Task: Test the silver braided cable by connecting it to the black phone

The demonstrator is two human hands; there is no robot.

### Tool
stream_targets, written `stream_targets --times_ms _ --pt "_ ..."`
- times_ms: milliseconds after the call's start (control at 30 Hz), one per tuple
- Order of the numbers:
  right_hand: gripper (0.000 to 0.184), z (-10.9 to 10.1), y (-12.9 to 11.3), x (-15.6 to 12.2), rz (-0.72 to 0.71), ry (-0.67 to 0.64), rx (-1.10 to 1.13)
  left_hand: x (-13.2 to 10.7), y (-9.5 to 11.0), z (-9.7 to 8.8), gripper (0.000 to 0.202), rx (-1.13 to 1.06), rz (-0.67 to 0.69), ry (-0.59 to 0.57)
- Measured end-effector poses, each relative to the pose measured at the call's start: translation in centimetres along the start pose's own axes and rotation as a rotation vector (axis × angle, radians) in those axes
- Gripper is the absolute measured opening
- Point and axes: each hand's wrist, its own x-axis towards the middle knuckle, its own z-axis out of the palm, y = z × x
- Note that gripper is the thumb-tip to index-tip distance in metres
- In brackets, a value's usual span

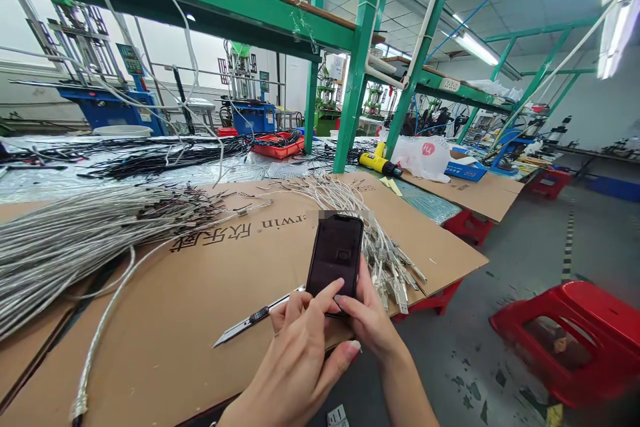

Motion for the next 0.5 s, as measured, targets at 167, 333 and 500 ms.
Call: stream_targets --times_ms 167,333,500 --pt "0.084 -0.1 0.0 0.0 0.007 0.01 0.003 0.8 0.6 -0.2 0.047 -0.023 -0.026 -0.059" --pt "0.078 -0.2 0.1 0.1 0.024 0.009 0.04 0.3 -0.1 -0.5 0.041 -0.061 -0.023 -0.04" --pt "0.082 0.1 0.0 0.2 0.026 0.011 0.042 -0.8 -1.4 -0.9 0.024 -0.072 -0.044 0.135"
